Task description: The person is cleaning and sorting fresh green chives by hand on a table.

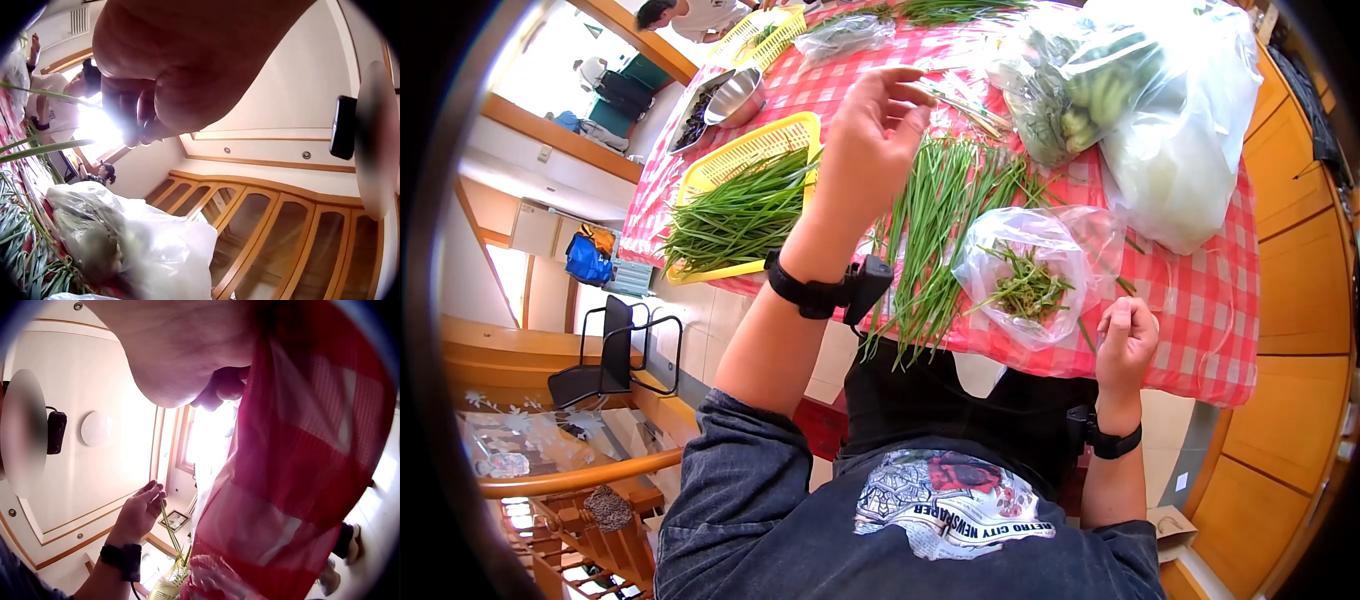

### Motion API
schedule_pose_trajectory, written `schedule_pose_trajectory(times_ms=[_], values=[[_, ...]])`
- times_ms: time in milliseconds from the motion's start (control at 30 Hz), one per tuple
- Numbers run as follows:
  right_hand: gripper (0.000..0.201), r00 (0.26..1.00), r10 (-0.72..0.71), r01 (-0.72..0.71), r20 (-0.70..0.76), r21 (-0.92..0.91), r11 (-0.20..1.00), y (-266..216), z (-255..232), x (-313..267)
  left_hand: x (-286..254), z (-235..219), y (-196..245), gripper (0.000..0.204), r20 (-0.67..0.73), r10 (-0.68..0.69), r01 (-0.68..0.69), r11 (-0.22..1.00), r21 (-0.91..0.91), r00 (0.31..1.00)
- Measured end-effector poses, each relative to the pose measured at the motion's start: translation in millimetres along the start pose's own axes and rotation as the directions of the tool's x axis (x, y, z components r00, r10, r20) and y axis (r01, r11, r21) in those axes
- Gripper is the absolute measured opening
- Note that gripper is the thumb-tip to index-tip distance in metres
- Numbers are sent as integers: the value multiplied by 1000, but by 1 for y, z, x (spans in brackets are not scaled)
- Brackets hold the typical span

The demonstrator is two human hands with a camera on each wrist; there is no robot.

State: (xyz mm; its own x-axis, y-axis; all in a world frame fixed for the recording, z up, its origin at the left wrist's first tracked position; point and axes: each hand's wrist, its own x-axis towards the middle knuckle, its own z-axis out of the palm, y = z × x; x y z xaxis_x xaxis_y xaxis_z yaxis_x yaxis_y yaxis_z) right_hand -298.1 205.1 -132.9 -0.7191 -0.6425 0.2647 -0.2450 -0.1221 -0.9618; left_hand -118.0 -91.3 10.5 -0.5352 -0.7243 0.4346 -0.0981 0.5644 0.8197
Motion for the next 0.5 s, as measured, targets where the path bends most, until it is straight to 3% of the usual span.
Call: schedule_pose_trajectory(times_ms=[67, 133, 167, 200, 233, 267, 300, 367, 433, 500], values=[[26, 1000, -19, 19, -14, 6, 1000, 0, 1, -2, -12, 8, 25, 33, 35, 76, -78, 994, 72, 997], [13, 980, -170, 166, -99, -48, 985, -3, 3, -5, -26, 18, 41, 34, 75, 151, -160, 977, 141, 986], [13, 980, -171, 167, -100, -48, 985, -8, 4, -8, -32, 23, 46, 34, 149, 209, -232, 960, 156, 967], [8, 963, -254, 244, -88, -116, 963, -18, 6, -11, -38, 29, 50, 35, 221, 263, -302, 939, 166, 939], [9, 939, -338, 321, -70, -179, 930, -25, 10, -11, -41, 34, 54, 39, 273, 433, -491, 848, 199, 859], [23, 937, -341, 330, -68, -138, 934, -31, 12, -10, -47, 39, 57, 42, 322, 445, -517, 834, 190, 836], [23, 937, -342, 331, -66, -138, 934, -43, 16, -9, -53, 43, 59, 45, 370, 456, -543, 821, 177, 809], [30, 994, -16, 9, 112, 62, 998, -76, 25, -4, -61, 49, 61, 49, 508, 443, -586, 794, 160, 739], [33, 985, 53, -66, 166, 78, 995, -88, 34, 5, -67, 55, 58, 50, 533, 484, -619, 779, 99, 694], [28, 953, 163, -202, 256, 137, 970, -88, 43, 13, -70, 56, 56, 48, 593, 434, -606, 787, 117, 678]])
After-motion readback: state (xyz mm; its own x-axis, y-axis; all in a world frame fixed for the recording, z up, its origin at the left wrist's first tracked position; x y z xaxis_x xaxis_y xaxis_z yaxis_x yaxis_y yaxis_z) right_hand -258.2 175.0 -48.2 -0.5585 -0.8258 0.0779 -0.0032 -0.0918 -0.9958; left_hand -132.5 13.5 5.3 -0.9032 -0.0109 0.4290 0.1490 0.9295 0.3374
